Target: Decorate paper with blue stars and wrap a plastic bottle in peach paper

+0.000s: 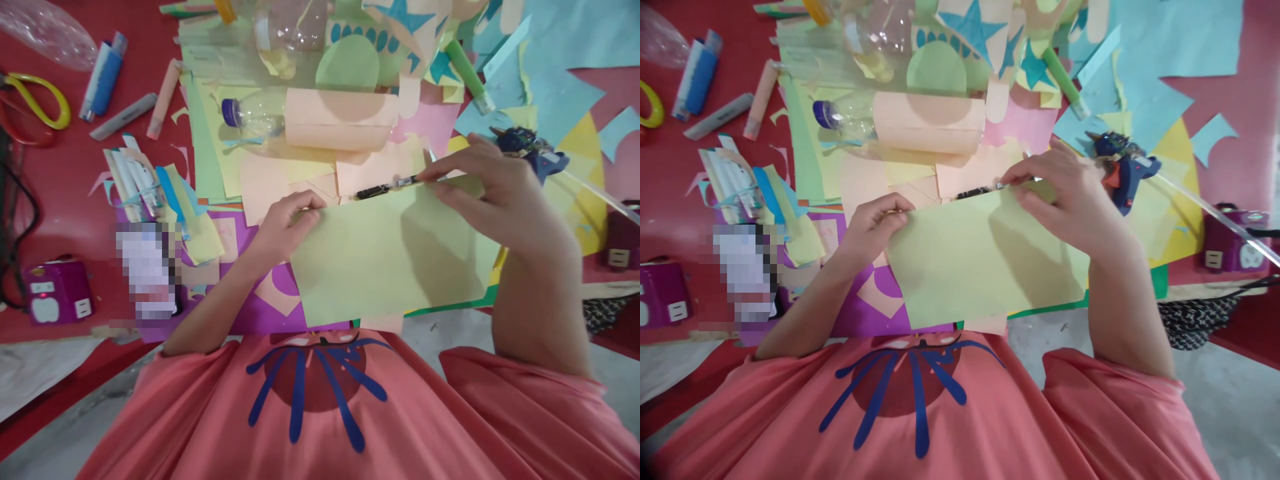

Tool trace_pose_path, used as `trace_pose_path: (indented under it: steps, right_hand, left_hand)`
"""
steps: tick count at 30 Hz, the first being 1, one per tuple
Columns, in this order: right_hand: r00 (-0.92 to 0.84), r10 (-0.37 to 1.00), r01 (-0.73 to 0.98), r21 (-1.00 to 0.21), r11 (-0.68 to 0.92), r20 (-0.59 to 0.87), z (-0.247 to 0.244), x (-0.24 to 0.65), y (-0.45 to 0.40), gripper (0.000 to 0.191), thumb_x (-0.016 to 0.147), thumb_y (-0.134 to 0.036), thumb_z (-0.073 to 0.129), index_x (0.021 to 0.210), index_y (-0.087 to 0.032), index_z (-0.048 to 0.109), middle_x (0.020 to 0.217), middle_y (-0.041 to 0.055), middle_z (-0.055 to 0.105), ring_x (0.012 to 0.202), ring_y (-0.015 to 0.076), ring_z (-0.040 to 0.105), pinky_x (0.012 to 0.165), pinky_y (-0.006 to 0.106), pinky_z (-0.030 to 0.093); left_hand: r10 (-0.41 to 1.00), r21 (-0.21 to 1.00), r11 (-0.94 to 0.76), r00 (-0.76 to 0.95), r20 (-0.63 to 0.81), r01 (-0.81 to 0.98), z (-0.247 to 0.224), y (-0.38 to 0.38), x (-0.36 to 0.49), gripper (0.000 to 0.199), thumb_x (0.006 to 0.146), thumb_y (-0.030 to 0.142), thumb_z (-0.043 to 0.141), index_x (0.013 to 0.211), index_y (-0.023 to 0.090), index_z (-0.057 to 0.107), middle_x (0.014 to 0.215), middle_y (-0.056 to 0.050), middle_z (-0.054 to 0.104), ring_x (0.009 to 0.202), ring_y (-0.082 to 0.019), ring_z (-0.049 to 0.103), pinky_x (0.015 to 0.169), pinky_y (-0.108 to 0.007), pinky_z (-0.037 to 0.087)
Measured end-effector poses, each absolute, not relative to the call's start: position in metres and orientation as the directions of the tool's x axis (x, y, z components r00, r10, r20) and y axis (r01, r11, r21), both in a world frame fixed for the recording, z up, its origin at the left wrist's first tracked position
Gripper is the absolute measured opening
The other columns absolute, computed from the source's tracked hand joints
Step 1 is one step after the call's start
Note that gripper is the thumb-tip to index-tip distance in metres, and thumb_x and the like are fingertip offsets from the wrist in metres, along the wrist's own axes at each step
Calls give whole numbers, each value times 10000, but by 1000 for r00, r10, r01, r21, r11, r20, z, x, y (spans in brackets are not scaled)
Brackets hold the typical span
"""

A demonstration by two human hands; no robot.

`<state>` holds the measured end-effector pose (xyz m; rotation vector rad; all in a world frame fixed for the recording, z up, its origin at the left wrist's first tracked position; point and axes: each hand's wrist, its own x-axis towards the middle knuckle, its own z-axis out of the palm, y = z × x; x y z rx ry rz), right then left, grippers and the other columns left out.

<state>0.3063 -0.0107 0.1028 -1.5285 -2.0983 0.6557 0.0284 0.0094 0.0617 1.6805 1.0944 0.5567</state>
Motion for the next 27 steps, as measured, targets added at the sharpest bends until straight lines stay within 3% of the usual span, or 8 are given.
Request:
trace_pose_path:
  steps: [2,5,8,11,13,16,20,27]
  right_hand:
    - [-336,938,721,-618,313,83,97,296,-8,127,903,-322,546,862,-273,656,895,20,755,884,217,699,1161,588,326]
    - [-429,902,644,-686,339,44,88,276,-4,175,915,-367,536,874,-269,676,924,10,756,889,218,697,1136,559,389]
    - [-463,886,549,-798,248,-42,83,257,1,175,888,-358,548,880,-247,683,891,17,743,830,203,676,894,432,550]
    - [-481,868,443,-889,117,-125,84,246,7,164,844,-364,585,791,-225,655,766,8,694,711,163,619,668,310,521]
    - [-478,868,333,-942,42,-131,85,243,12,154,815,-352,608,743,-216,622,681,-15,630,621,126,551,579,268,461]
    - [-393,908,209,-976,-66,-146,87,246,17,106,779,-285,631,715,-210,592,611,-45,540,534,89,463,491,232,380]
    - [-156,980,76,-991,-114,-125,90,254,22,65,705,-227,641,689,-206,582,588,-53,520,496,74,450,440,211,344]
    - [-45,998,-16,-999,-44,-44,100,251,19,72,710,-183,649,696,-229,596,594,-50,568,492,97,502,442,234,397]
  left_hand:
    - [869,931,-37,472,-149,362,59,9,30,126,776,270,407,725,202,500,709,9,553,725,-143,551,706,-271,461]
    - [871,952,15,464,-163,306,53,9,32,122,737,256,406,700,200,507,667,15,509,646,-133,500,633,-265,441]
    - [887,960,39,433,-160,276,43,8,33,109,727,254,398,689,206,488,683,-4,527,663,-152,525,647,-291,474]
    - [906,960,-35,414,-86,276,33,5,31,148,775,239,339,763,218,485,810,-47,601,807,-193,615,762,-345,532]
    - [933,928,-168,358,40,334,29,1,30,250,848,244,290,963,221,511,1040,-84,636,1057,-210,630,942,-374,522]
    - [934,784,-343,278,225,517,30,-5,29,423,985,399,235,1358,224,332,1465,-115,455,1450,-206,369,1203,-394,331]
    - [903,696,-408,371,214,590,32,-13,30,638,1006,583,102,1526,213,74,1651,-96,194,1558,-224,131,1278,-396,175]
    - [817,794,-382,575,51,473,35,-25,34,879,903,733,-38,1564,162,-136,1670,-166,155,1549,-240,196,1212,-422,331]
